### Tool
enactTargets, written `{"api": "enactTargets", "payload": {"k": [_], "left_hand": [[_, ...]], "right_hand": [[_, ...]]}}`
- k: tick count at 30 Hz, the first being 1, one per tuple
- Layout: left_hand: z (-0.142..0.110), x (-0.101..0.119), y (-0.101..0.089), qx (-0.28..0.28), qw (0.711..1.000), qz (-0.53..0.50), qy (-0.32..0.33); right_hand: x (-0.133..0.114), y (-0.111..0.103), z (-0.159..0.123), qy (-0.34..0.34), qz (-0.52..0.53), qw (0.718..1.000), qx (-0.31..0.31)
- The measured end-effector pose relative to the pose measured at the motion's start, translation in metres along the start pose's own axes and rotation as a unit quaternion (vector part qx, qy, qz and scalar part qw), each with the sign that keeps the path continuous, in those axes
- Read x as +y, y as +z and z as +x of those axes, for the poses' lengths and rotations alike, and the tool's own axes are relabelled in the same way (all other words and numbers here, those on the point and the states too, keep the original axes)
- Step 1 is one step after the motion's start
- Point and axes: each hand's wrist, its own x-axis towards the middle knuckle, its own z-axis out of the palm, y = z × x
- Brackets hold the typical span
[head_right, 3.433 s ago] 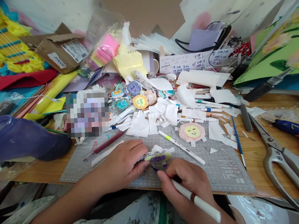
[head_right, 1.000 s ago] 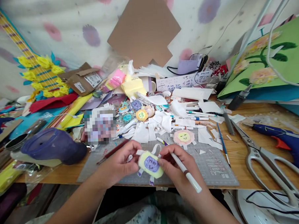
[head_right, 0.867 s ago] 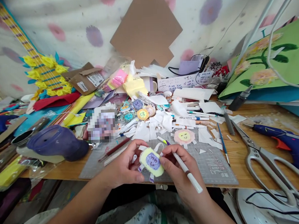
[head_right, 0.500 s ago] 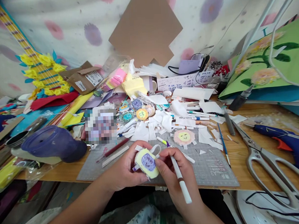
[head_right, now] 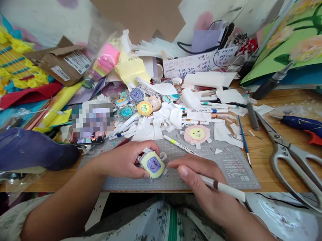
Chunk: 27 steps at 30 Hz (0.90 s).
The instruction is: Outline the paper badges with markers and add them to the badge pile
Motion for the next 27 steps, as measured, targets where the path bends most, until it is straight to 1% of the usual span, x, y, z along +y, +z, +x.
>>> {"api": "enactTargets", "payload": {"k": [3,8,15,17,19,23,27], "left_hand": [[0.000,-0.005,0.001,0.003,1.000,-0.016,0.015],[0.000,-0.007,0.001,-0.009,0.999,-0.032,0.017],[0.000,-0.005,-0.001,-0.004,0.999,-0.019,0.036],[0.000,-0.006,0.000,-0.005,0.999,-0.016,0.034],[0.000,-0.006,0.000,-0.004,0.999,-0.014,0.036],[0.000,-0.007,0.001,0.002,0.999,-0.022,0.046],[0.000,-0.009,0.001,-0.004,0.999,-0.019,0.038]], "right_hand": [[-0.009,0.002,0.003,0.002,-0.080,0.997,-0.016],[-0.013,0.007,0.008,-0.033,-0.130,0.990,-0.051],[-0.007,0.009,0.006,-0.051,-0.140,0.986,-0.069],[-0.005,0.009,0.005,-0.045,-0.138,0.987,-0.075],[-0.005,0.009,0.005,-0.041,-0.134,0.988,-0.066],[-0.007,0.010,0.007,-0.055,-0.137,0.988,-0.053],[-0.006,0.011,0.007,-0.056,-0.138,0.988,-0.046]]}}
